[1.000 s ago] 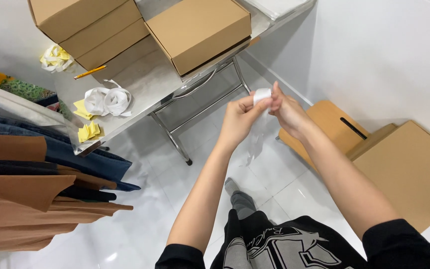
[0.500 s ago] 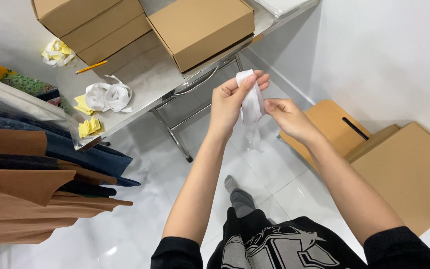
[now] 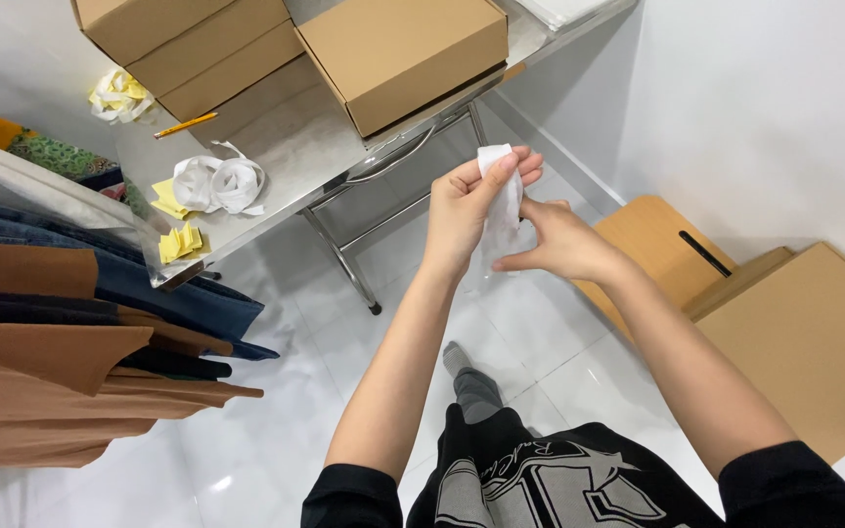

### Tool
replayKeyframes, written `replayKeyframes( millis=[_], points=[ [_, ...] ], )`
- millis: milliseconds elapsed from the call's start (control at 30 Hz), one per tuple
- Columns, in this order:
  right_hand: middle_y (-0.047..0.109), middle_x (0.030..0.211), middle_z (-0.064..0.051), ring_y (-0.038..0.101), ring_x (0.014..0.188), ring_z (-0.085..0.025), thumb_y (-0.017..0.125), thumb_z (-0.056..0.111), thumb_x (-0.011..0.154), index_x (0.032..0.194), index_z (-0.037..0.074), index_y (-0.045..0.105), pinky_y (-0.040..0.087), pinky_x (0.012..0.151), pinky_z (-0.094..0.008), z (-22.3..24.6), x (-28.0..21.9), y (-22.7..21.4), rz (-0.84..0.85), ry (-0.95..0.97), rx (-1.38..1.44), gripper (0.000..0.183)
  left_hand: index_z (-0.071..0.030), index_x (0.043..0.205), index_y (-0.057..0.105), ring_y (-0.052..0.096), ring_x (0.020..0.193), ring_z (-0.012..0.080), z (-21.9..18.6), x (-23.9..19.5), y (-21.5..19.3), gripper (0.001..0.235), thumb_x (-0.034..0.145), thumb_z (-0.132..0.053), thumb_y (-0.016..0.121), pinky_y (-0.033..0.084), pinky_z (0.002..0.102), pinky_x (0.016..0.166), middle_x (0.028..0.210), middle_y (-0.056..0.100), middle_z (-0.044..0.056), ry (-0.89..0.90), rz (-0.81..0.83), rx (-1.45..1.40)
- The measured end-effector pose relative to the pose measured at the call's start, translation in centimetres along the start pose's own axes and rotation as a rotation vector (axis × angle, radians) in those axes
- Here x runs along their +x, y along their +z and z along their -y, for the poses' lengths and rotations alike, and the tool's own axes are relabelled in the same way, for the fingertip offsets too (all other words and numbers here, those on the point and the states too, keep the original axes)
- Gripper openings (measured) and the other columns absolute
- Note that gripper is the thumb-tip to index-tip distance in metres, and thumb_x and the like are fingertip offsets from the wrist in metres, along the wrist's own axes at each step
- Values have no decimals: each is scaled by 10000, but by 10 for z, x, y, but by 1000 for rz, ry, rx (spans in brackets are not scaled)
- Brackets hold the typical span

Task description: The person places a plastic-wrapped item into a cardboard box and closes it. They then tie a white ribbon around the box and attach a yellow sticky note. Later, they open another box, remove a plastic-wrapped orange shirt, hang it on a green hanger, and place it on a clothing rack.

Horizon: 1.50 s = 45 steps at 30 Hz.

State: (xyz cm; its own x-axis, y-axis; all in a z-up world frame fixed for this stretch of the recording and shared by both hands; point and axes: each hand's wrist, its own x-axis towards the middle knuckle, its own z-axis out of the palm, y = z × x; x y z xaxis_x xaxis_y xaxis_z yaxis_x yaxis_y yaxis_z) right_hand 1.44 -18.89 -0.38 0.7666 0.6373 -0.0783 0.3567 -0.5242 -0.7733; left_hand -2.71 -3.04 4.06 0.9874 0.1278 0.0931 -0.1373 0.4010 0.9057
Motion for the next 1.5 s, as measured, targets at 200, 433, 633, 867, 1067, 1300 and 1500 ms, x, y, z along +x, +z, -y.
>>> replayKeyframes(
  millis=[200,433,633,867,1067,1300,1500],
  points=[
    [827,1171,-95,722,1150,-215,883,154,875,1239,74,764,512,1082,-451,-31,13,20,23,-84,405,392,63,1254,736,769,1080,266,16,10,7,325,1010,-150,761,632,281,915,1164,778,253,46,-121,14],
    [821,911,-35,743,818,-106,818,94,928,1118,22,778,633,765,-302,-7,-5,2,166,-39,689,207,172,1316,639,769,1052,295,49,21,-22,401,1044,-118,692,645,337,894,1216,734,306,-49,-337,-146],
    [803,963,-70,688,865,-92,771,125,987,1106,-49,763,584,880,-288,22,-7,-7,0,-4,749,210,69,1213,653,721,744,140,57,-9,-21,576,1125,-484,517,592,218,579,883,678,129,-204,-270,-87],
    [790,1004,-69,749,876,-109,730,112,1013,1134,-17,719,603,838,-261,23,17,-9,-85,78,965,178,33,1662,271,347,1532,474,63,-42,-20,991,1037,-729,159,289,627,1250,1651,349,349,-251,72,378],
    [806,1053,-110,788,908,-127,690,131,1026,1154,-12,675,625,812,-265,5,50,5,-15,164,1049,193,-49,1671,284,715,1157,201,101,-39,-55,816,1036,-289,735,564,315,1028,1202,762,191,-215,85,230],
    [794,1095,-167,800,941,-193,684,195,1035,1193,-29,635,644,840,-317,-9,67,18,33,289,1132,279,21,1692,146,702,1134,189,63,-54,-60,927,1007,-216,724,498,259,1036,1127,793,164,-260,46,296],
    [783,1123,-169,794,1005,-227,682,221,1033,1202,-23,622,629,913,-375,11,64,23,66,308,1156,303,-49,1673,254,712,1243,274,86,-48,-72,1073,883,-483,835,519,427,1089,1056,812,93,-352,-59,562]
  ],
)
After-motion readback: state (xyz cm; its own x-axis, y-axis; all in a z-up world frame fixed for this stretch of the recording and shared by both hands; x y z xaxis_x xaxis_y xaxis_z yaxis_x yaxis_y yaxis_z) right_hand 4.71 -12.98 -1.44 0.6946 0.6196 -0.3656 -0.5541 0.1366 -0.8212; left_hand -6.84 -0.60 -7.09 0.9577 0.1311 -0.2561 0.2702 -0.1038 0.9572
